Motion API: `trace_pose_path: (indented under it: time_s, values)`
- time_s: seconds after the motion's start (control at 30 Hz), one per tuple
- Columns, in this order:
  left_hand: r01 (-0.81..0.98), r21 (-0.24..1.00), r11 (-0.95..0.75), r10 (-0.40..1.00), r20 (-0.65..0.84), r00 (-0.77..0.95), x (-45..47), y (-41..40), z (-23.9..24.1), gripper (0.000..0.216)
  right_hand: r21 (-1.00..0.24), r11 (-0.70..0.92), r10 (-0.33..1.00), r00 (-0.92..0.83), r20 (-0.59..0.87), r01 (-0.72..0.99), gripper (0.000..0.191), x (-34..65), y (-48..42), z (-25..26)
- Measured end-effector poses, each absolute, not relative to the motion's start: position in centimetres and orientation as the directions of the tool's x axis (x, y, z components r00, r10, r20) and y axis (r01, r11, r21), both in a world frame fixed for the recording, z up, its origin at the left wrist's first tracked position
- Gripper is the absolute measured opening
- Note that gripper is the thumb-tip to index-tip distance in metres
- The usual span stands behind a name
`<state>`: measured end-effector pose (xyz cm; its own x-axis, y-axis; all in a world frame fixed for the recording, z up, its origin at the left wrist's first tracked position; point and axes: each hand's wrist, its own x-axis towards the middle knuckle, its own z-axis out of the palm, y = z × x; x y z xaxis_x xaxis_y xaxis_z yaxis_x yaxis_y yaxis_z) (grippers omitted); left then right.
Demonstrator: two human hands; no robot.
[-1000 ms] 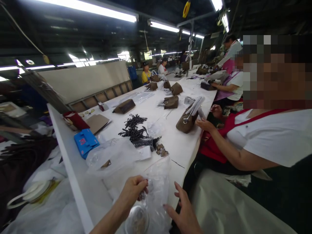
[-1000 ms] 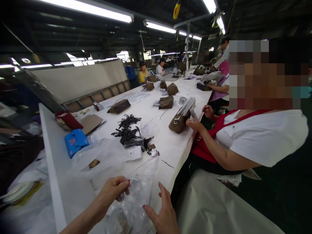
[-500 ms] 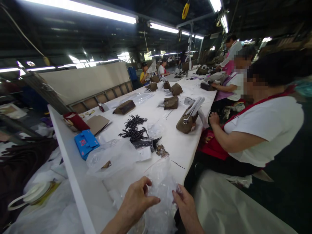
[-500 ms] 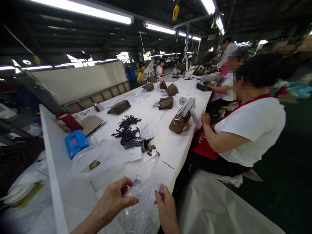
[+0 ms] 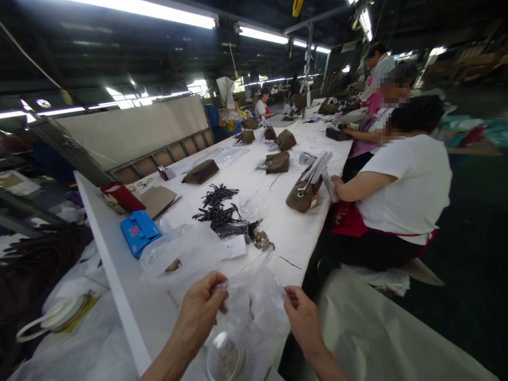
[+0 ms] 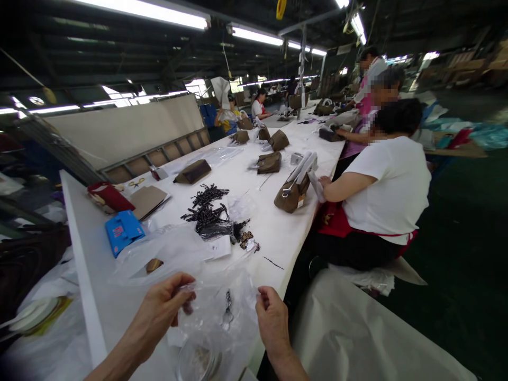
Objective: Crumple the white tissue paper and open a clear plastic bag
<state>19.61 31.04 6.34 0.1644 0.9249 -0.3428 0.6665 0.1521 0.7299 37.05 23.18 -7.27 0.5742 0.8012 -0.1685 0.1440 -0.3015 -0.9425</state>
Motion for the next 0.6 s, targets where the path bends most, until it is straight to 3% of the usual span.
trace_pose_path:
  time_s: [0.07,0.17,0.3,0.6]
  values:
    - [0.679,0.734,0.026,0.953,-0.223,0.205,19.3,31.1,6.5,0.03,-0.944,-0.283,0.806,0.575,-0.139,0.167,0.035,36.8,23.2,-7.1]
    - [0.761,0.606,-0.231,0.956,-0.004,0.294,18.6,30.9,6.4,0.03,-0.944,-0.25,0.806,0.587,-0.079,0.216,0.033,36.4,23.2,-6.9]
    - [0.807,0.439,-0.394,0.91,0.068,0.408,18.3,30.1,6.2,0.027,-0.939,-0.24,0.804,0.592,-0.05,0.247,0.033,36.2,23.1,-7.1]
    - [0.635,0.622,-0.458,0.829,0.042,0.557,20.1,28.7,3.7,0.025,-0.906,-0.332,0.757,0.647,-0.092,0.261,0.025,38.0,22.6,-10.1]
